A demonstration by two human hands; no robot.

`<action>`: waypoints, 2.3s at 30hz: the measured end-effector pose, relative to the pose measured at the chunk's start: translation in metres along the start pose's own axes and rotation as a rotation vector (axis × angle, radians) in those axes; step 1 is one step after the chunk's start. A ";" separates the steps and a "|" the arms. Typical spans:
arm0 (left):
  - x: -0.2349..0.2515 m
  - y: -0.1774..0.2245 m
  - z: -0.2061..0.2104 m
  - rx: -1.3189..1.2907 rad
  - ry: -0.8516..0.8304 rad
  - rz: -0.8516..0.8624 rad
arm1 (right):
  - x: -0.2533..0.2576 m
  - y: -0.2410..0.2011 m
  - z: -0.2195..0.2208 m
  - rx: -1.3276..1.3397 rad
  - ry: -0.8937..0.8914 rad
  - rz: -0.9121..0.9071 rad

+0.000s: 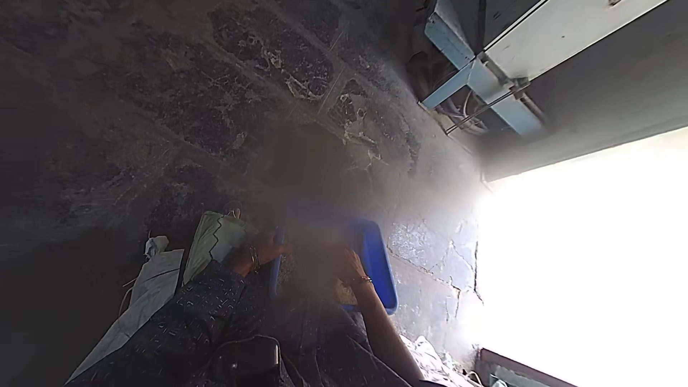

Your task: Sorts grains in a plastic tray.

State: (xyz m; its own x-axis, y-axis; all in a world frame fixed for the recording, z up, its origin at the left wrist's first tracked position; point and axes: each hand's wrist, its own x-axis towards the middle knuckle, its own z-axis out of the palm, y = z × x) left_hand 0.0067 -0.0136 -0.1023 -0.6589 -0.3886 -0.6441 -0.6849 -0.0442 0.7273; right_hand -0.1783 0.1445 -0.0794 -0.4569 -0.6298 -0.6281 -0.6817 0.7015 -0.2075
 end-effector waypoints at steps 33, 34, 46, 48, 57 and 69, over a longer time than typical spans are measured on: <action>0.000 -0.002 0.003 -0.044 0.016 0.052 | 0.007 0.021 0.012 0.078 0.291 0.024; -0.001 -0.001 0.003 -0.045 0.016 0.056 | 0.008 0.019 0.012 0.052 0.242 0.052; -0.001 -0.001 0.003 -0.071 0.011 0.059 | 0.003 0.007 0.006 -0.039 0.031 -0.048; -0.001 -0.001 0.003 -0.067 0.014 0.057 | 0.001 0.005 0.005 -0.049 0.005 -0.057; 0.000 0.000 0.002 -0.044 0.004 0.024 | -0.003 0.003 0.003 -0.013 0.053 -0.068; 0.001 -0.001 0.001 -0.010 -0.001 0.018 | 0.001 0.006 0.004 -0.019 0.072 -0.044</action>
State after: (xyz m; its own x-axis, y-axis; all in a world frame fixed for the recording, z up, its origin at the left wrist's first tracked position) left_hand 0.0062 -0.0131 -0.1045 -0.6717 -0.3883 -0.6309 -0.6697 -0.0458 0.7412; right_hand -0.1808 0.1491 -0.0840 -0.4652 -0.6829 -0.5632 -0.7127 0.6663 -0.2193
